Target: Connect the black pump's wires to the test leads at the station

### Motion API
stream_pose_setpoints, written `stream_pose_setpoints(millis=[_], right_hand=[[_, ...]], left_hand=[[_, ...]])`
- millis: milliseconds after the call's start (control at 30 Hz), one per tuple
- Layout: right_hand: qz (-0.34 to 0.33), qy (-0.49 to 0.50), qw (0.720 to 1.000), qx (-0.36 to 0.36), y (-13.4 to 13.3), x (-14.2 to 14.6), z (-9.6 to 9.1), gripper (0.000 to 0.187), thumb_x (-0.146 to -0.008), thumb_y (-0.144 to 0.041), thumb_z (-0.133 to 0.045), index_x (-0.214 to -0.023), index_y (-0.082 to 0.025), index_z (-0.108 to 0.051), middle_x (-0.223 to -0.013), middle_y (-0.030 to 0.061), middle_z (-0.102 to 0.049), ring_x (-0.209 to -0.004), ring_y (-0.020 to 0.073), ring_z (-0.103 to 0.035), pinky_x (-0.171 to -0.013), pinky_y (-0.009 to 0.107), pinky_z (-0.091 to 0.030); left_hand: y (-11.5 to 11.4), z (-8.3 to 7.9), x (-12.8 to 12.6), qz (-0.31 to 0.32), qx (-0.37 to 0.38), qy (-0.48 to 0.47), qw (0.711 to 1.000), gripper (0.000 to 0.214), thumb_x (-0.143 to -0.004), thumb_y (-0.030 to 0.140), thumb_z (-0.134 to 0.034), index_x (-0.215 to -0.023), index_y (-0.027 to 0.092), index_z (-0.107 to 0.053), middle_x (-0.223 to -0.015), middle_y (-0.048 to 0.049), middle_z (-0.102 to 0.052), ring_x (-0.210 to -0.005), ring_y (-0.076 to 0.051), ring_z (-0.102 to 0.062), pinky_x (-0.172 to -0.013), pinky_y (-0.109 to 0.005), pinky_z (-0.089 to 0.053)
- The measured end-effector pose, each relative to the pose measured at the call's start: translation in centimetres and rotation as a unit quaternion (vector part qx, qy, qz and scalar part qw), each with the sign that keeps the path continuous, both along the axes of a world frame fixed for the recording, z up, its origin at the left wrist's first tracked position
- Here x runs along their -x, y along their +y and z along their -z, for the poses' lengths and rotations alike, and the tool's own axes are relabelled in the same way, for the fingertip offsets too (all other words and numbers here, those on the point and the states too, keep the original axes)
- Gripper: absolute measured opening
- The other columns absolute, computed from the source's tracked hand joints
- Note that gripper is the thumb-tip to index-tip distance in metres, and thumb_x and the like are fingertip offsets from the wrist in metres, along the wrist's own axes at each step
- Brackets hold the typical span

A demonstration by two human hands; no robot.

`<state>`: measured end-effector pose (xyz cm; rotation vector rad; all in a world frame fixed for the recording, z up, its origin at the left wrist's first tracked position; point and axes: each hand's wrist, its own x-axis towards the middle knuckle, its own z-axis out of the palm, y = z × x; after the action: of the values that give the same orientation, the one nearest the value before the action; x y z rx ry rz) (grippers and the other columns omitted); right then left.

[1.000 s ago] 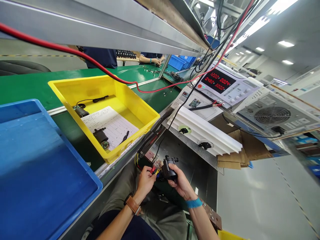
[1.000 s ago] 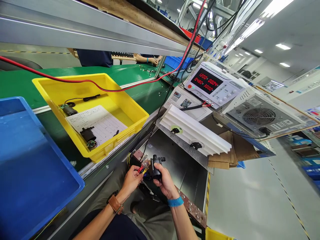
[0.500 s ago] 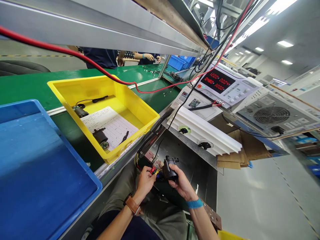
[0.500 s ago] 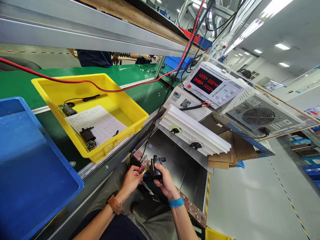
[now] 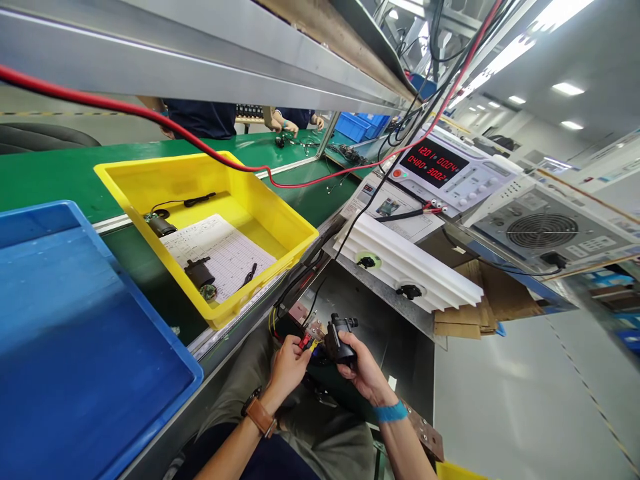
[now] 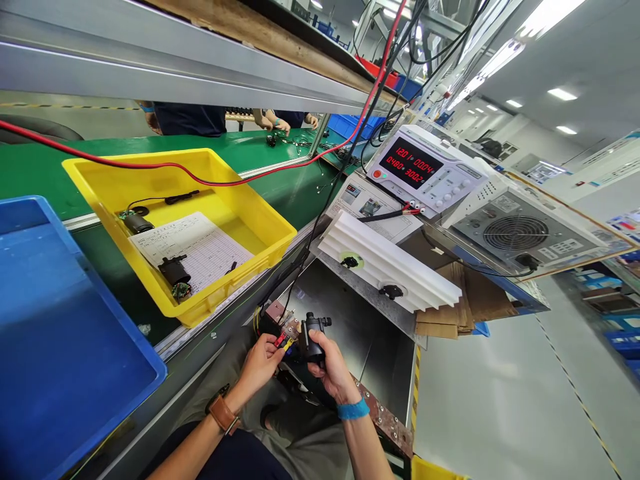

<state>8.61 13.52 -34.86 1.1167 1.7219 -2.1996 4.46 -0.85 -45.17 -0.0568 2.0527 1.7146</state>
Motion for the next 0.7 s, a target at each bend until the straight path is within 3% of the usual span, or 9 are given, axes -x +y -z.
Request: stream_pose_setpoints(millis=[133, 233, 300, 400, 567, 700], right_hand=[[-0.002, 0.022, 1.000, 0.007, -0.1, -0.4, 0.0, 0.064, -0.050, -0.064, -0.085, -0.072, -0.017, -0.048, -0.055, -0.0063, -0.042, -0.039, 0.0021, -0.028, -0.036, 0.015, -0.013], [-0.006, 0.032, 0.999, 0.004, -0.1, -0.5, 0.1, 0.064, -0.050, -0.064, -0.086, -0.072, -0.016, -0.049, -0.056, -0.0062, -0.042, -0.040, 0.0016, -0.026, -0.037, 0.015, -0.012], [-0.013, 0.032, 0.999, -0.003, -0.2, -0.5, 0.2, 0.064, -0.051, -0.065, -0.085, -0.074, -0.015, -0.052, -0.058, -0.0060, -0.042, -0.041, 0.0012, -0.025, -0.037, 0.016, -0.012], [-0.028, 0.037, 0.999, -0.019, -0.2, -0.5, 0.2, 0.062, -0.055, -0.065, -0.083, -0.076, -0.014, -0.054, -0.061, -0.0052, -0.043, -0.043, 0.0017, -0.025, -0.038, 0.017, -0.012], [-0.049, 0.050, 0.997, -0.033, -0.3, -0.6, 0.3, 0.061, -0.055, -0.064, -0.083, -0.075, -0.015, -0.053, -0.063, -0.0047, -0.041, -0.049, 0.0043, -0.027, -0.039, 0.017, -0.014], [-0.041, 0.066, 0.997, -0.028, -0.3, -0.6, 0.9, 0.064, -0.051, -0.066, -0.084, -0.073, -0.016, -0.051, -0.062, -0.0055, -0.039, -0.050, 0.0048, -0.026, -0.040, 0.018, -0.016]], left_hand=[[-0.7, -2.0, -0.4, -0.012, 0.113, 0.132, 0.985, 0.004, -0.087, 0.021, -0.062, -0.090, 0.022, -0.060, -0.080, -0.0038, -0.069, -0.077, -0.021, -0.066, -0.070, -0.030, -0.043], [-0.4, -3.2, -0.4, 0.012, 0.085, 0.196, 0.977, 0.011, -0.091, 0.018, -0.055, -0.091, 0.023, -0.065, -0.086, -0.0053, -0.071, -0.080, -0.022, -0.066, -0.074, -0.031, -0.045], [-0.1, -3.6, -0.1, 0.033, 0.067, 0.252, 0.965, 0.023, -0.092, 0.016, -0.051, -0.104, 0.024, -0.069, -0.096, -0.0068, -0.071, -0.087, -0.022, -0.067, -0.079, -0.031, -0.046], [0.0, -3.6, 0.6, 0.069, 0.077, 0.331, 0.938, 0.034, -0.095, 0.015, -0.047, -0.120, 0.025, -0.069, -0.103, -0.0080, -0.070, -0.095, -0.022, -0.065, -0.083, -0.031, -0.048], [0.0, -2.5, 1.3, 0.091, 0.133, 0.404, 0.900, 0.028, -0.098, 0.018, -0.047, -0.100, 0.024, -0.075, -0.092, -0.0061, -0.069, -0.089, -0.019, -0.064, -0.075, -0.027, -0.046], [0.6, -1.7, 1.3, 0.052, 0.135, 0.338, 0.930, 0.026, -0.097, 0.022, -0.053, -0.087, 0.022, -0.077, -0.074, -0.0031, -0.067, -0.066, -0.015, -0.061, -0.062, -0.026, -0.040]])
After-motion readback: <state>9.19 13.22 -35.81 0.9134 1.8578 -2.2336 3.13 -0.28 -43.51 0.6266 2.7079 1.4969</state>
